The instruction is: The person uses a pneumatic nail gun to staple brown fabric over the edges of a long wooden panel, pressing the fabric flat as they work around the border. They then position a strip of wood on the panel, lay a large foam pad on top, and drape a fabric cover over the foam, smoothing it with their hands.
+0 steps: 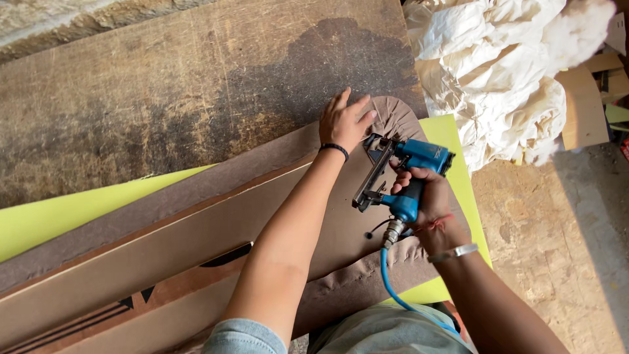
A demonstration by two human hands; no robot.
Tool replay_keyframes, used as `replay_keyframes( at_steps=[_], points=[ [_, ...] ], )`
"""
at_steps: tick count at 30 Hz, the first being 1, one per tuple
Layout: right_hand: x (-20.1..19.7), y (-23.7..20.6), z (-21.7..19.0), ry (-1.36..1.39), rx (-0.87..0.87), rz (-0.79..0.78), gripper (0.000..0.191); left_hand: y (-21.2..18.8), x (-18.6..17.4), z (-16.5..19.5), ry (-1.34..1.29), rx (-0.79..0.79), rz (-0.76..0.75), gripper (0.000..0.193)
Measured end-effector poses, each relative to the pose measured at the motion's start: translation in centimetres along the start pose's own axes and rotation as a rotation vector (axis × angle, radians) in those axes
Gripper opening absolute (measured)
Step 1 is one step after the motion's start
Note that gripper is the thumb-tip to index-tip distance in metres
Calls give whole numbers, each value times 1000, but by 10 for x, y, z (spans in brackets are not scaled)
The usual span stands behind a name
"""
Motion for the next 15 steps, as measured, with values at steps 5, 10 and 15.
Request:
replay_keyframes(
  at_steps=[5, 10, 15],
  points=[
    [-7, -9, 39, 455, -118, 64, 51, 9, 33, 2, 239, 58, -400, 83],
    [-8, 17, 58, 690, -152, 130, 53, 2, 46, -10, 216, 119, -468, 84],
    [-4, 27, 74, 841, -141, 77, 53, -6, 49, -15, 175, 252, -365, 81]
  ],
)
Point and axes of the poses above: each hand's wrist, its own y-axis towards the middle knuckle, its own x-axis out of the palm, z = x × y, the point moved 3 cm from there along y, towards the middle knuckle, and after that the axes turned 4 degrees about -y, right-handed, at the moved point
